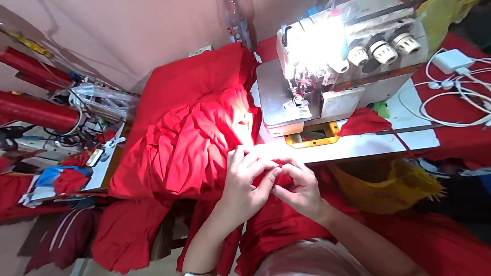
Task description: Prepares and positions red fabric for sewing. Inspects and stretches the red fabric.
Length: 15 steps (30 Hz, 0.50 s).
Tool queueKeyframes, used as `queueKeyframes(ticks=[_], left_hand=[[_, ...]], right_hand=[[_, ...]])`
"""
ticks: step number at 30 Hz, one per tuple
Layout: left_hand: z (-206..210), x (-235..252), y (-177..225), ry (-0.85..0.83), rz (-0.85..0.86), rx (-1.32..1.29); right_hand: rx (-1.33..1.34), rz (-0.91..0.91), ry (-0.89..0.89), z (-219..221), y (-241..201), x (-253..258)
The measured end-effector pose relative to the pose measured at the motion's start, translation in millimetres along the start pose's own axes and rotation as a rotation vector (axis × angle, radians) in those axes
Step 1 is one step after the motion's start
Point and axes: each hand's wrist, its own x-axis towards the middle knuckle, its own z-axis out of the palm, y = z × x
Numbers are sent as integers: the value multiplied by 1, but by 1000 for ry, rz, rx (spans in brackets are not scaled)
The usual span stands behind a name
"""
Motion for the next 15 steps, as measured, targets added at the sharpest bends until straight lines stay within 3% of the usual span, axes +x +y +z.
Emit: queueKeyframes(ticks=[7, 15], left_hand=[[-11, 8, 1, 235, -19, -27], [-29, 10, -5, 388, -15, 13]], right_hand=[[-177, 100, 44, -7, 12, -24], [-103, 172, 10, -10, 32, -43]])
